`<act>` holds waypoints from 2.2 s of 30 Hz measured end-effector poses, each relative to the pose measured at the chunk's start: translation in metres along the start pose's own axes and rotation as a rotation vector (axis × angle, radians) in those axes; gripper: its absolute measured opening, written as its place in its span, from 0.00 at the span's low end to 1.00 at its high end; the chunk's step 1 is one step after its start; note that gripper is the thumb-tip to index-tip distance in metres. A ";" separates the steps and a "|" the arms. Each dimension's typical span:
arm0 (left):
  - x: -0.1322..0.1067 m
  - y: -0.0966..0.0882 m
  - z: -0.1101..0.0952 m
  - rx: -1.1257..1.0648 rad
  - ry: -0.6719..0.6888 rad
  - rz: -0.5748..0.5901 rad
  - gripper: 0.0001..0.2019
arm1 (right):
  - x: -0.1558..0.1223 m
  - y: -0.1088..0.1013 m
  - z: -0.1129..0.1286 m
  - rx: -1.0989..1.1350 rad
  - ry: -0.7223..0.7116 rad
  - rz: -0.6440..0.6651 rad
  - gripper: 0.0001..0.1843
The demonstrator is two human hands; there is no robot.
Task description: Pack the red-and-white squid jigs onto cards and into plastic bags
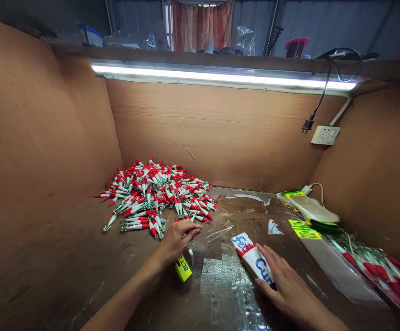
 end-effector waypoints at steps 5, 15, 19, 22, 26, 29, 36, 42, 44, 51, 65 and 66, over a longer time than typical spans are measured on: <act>-0.006 -0.003 -0.002 0.346 0.226 -0.182 0.12 | 0.018 -0.011 0.000 0.111 0.035 0.058 0.46; -0.017 -0.006 -0.025 0.693 0.545 -0.341 0.17 | 0.025 -0.078 0.025 0.710 -0.091 0.207 0.43; -0.027 0.012 -0.040 0.645 0.699 -0.235 0.17 | 0.025 -0.084 0.037 0.641 -0.116 0.269 0.40; -0.035 0.030 -0.049 0.632 0.767 -0.005 0.14 | 0.023 -0.082 0.032 0.505 -0.137 0.356 0.39; -0.041 0.046 -0.054 0.616 0.814 0.270 0.09 | 0.019 -0.073 0.013 0.384 -0.149 0.386 0.42; -0.039 0.047 -0.052 0.602 0.694 0.360 0.16 | 0.017 -0.060 0.001 0.367 -0.124 0.363 0.46; -0.037 0.051 -0.057 0.573 0.400 0.373 0.34 | 0.012 -0.030 0.011 0.406 -0.193 0.306 0.52; -0.045 0.073 -0.069 0.574 0.325 0.322 0.35 | 0.007 -0.019 0.018 0.368 -0.247 0.262 0.54; -0.045 0.075 -0.068 0.571 0.323 0.331 0.32 | 0.007 -0.018 0.017 0.366 -0.247 0.262 0.53; -0.043 0.068 -0.063 0.538 0.312 0.326 0.15 | 0.007 -0.022 0.012 0.379 -0.218 0.259 0.53; -0.056 0.086 -0.049 0.615 0.320 0.147 0.06 | 0.000 -0.011 0.016 0.271 -0.188 0.170 0.49; -0.057 0.086 -0.049 0.603 0.329 0.137 0.08 | -0.001 -0.010 0.016 0.266 -0.185 0.165 0.49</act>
Point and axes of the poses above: each hand's wrist, its own x-axis towards the middle knuckle, its own y-axis out of the palm, z = x × y, the point moved 1 cm from there along x, towards the middle knuckle, and after that the axes turned 8 degrees about -z, right-handed, at the moved point
